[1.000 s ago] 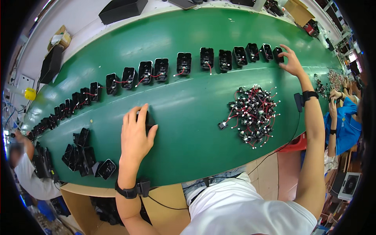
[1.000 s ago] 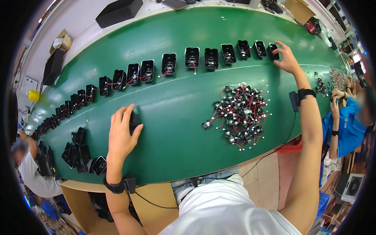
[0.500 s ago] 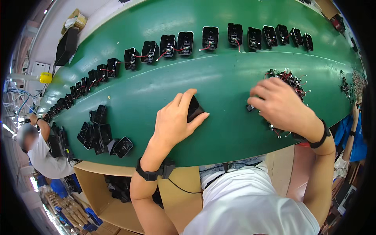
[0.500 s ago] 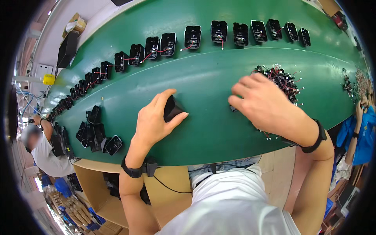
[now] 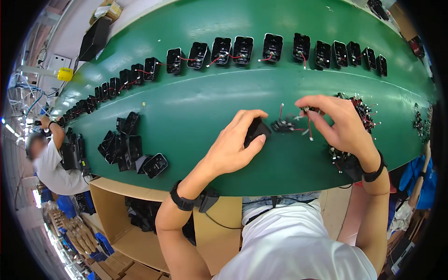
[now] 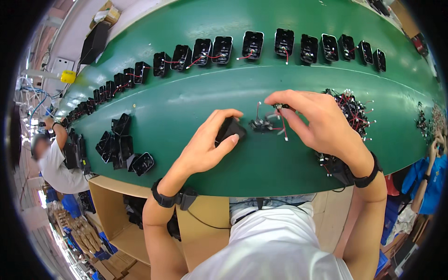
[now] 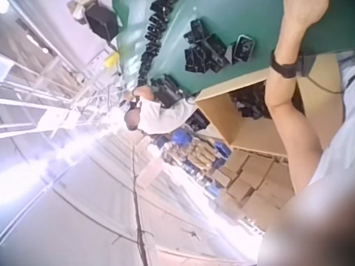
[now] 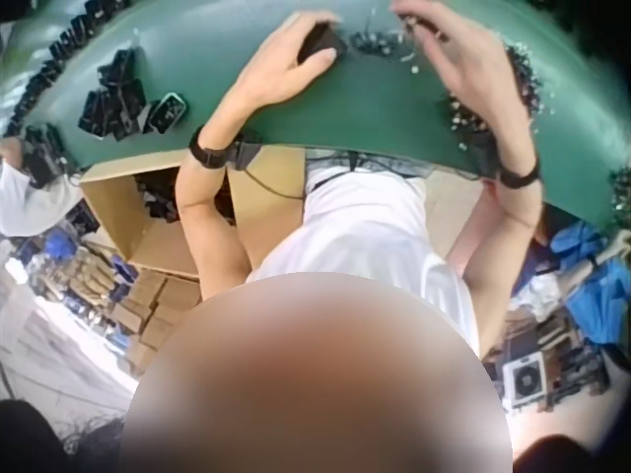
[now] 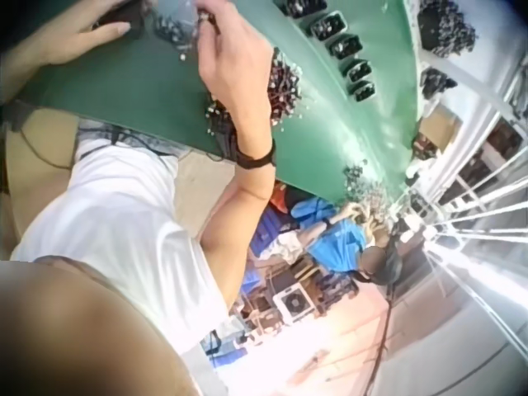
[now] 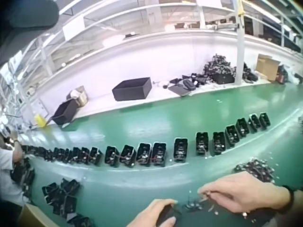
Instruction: Assembling electronic components by manually inserting wiring and internal parts into plastic housings on a production line.
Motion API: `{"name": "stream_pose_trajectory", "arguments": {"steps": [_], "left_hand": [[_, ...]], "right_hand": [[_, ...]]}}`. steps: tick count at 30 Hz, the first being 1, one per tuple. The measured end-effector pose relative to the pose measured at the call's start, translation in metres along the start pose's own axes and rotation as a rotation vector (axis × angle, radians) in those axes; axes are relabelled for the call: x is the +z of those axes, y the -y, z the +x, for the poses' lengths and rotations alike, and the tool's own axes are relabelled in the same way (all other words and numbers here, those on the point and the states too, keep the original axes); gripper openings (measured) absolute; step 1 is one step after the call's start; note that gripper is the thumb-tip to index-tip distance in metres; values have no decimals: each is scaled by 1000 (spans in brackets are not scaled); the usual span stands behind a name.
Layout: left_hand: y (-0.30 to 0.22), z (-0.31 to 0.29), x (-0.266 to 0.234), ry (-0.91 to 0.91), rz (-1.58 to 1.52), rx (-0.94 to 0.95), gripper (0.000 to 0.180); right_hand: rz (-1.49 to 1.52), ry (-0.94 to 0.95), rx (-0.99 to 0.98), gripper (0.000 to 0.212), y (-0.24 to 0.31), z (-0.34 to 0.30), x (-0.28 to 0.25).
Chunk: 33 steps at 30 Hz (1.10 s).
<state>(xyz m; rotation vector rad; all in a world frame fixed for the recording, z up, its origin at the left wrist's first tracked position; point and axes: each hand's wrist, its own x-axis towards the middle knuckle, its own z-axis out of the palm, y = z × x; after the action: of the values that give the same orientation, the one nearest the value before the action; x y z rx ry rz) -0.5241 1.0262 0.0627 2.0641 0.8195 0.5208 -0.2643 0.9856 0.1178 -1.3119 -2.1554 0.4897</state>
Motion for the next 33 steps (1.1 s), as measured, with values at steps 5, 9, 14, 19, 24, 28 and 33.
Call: {"name": "stream_pose_trajectory", "arguments": {"steps": [5,9,14,19,24,28,33], "left_hand": [[-10,1,-4,177,-582,-364,60],[-13,-1,-5,215,-892,-302,74],[-17,1,-5,67,-553,-59,85],[-27,-3,-3,-165,56,200,90],[-23,0,-6,-266,284,279,85],[-24,-2,-4,-376,341,320,79],[-17,-1,0,-555,360,366,71]], "right_hand": [[302,35,221,24,3,3,1],[550,9,300,19,8,0,3],[832,11,317,13,6,0,13],[1180,180,496,13,18,1,10],[1063,145,425,14,25,-4,21],[744,-16,115,13,34,6,30],[772,-57,156,15,45,6,47]]}}
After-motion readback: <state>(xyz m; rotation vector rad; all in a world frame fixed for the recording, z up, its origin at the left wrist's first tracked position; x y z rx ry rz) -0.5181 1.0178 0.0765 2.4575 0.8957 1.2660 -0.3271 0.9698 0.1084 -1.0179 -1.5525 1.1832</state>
